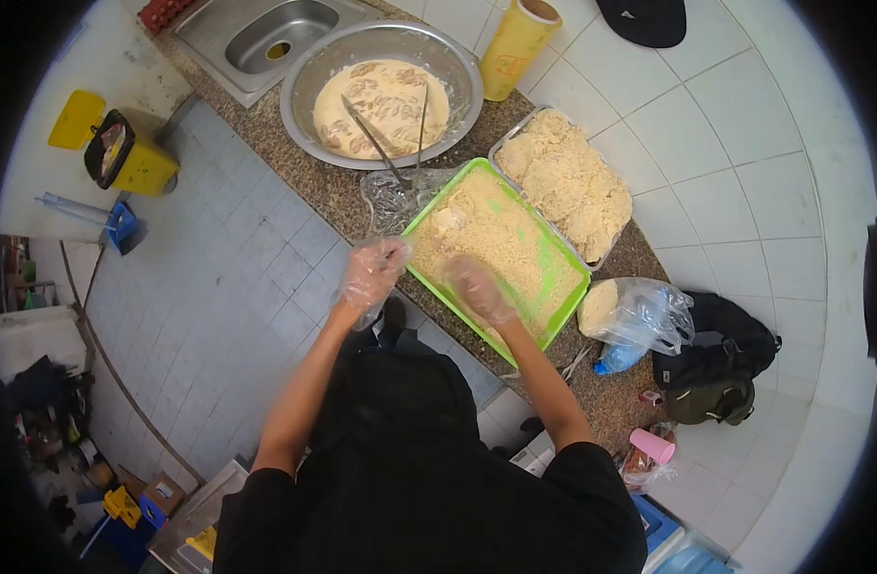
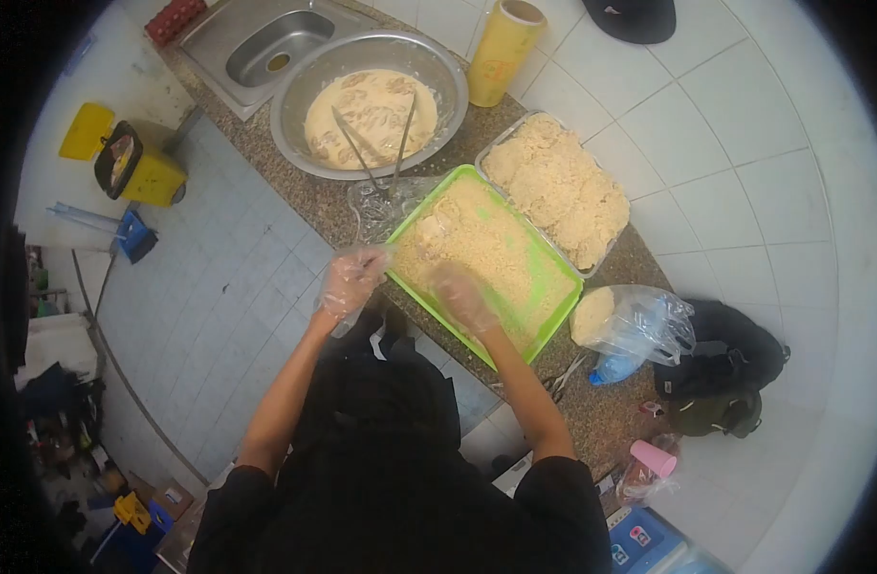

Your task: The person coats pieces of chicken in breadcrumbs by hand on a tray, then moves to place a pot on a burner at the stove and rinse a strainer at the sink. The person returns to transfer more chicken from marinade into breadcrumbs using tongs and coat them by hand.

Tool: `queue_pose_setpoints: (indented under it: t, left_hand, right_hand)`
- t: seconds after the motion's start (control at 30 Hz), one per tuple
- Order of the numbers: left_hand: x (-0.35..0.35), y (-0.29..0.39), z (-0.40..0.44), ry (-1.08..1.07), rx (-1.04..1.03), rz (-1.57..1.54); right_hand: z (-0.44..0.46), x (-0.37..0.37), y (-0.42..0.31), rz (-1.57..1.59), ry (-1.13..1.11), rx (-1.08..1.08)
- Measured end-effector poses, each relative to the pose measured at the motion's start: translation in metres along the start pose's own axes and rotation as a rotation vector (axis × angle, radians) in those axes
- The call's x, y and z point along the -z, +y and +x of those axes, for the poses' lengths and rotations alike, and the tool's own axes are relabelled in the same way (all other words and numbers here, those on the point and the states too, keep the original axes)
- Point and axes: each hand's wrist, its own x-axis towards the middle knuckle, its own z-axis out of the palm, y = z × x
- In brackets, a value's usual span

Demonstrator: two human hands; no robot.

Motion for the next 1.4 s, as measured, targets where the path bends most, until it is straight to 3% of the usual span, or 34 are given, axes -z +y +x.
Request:
queue_pose_setpoints:
  t: [0.07,0.17,0.27,0.37,0.47,0.57,0.67,0.77,0.87,0.97,1.03,1.1,1.2,1.27,1.37,1.4]
  left_hand:
    - [-0.008,0.005,0.002,0.014,0.039,-0.075]
    - [-0.015,0.031,0.005,0.001,0.126,-0.121]
    - [-0.027,0.035,0.014,-0.026,0.122,-0.094]
    - [-0.041,0.021,0.020,-0.032,0.096,-0.075]
    - [-0.039,0.019,0.021,-0.033,0.045,-0.029]
    - [-0.030,0.032,0.025,-0.019,0.073,-0.049]
    - [-0.026,0.028,0.023,-0.012,0.116,-0.102]
    - [-0.018,0.025,0.020,-0.010,0.117,-0.060]
    - [-0.012,0.022,0.018,0.035,0.132,-0.104]
    - [-0.007,0.025,0.017,0.044,0.189,-0.134]
    - [-0.007,0.019,0.017,0.044,0.180,-0.132]
    - [-0.011,0.004,0.017,0.082,0.079,-0.072]
    - [-0.011,0.007,0.018,0.049,0.079,-0.039]
    - [-0.009,0.011,0.016,0.037,0.115,-0.070]
    - [-0.010,0.014,0.013,0.062,0.137,-0.136]
    - [-0.010,0.015,0.014,0.063,0.144,-0.136]
  right_hand:
    - [-0.008,0.014,-0.020,-0.202,0.160,-0.158]
    - [-0.015,0.021,-0.034,0.249,0.192,-0.544]
    - [-0.021,0.004,-0.018,-0.392,0.219,0.094]
    - [-0.029,-0.032,0.052,0.339,0.181,0.057]
    - [-0.017,-0.004,0.004,-0.437,0.072,0.050]
    - [-0.008,0.010,0.007,-0.169,0.338,0.152]
    - [0.011,0.007,0.001,-0.323,0.510,0.125]
    - [0.016,-0.008,0.026,-0.547,0.276,0.004]
    - [0.008,-0.013,-0.011,-0.246,0.232,0.044]
    - [0.019,-0.014,-0.042,-0.335,0.374,0.238]
    - [0.024,-0.023,-0.014,-0.625,0.214,0.301]
    - [0.027,-0.041,0.027,-0.627,0.152,0.309]
    - [0.026,-0.046,0.048,-0.302,0.167,0.248]
    - [0.022,-0.028,0.020,-0.192,0.121,0.208]
    - [0.030,-0.011,0.010,-0.350,0.089,0.227]
    - [0.031,-0.018,0.024,0.014,0.118,0.116]
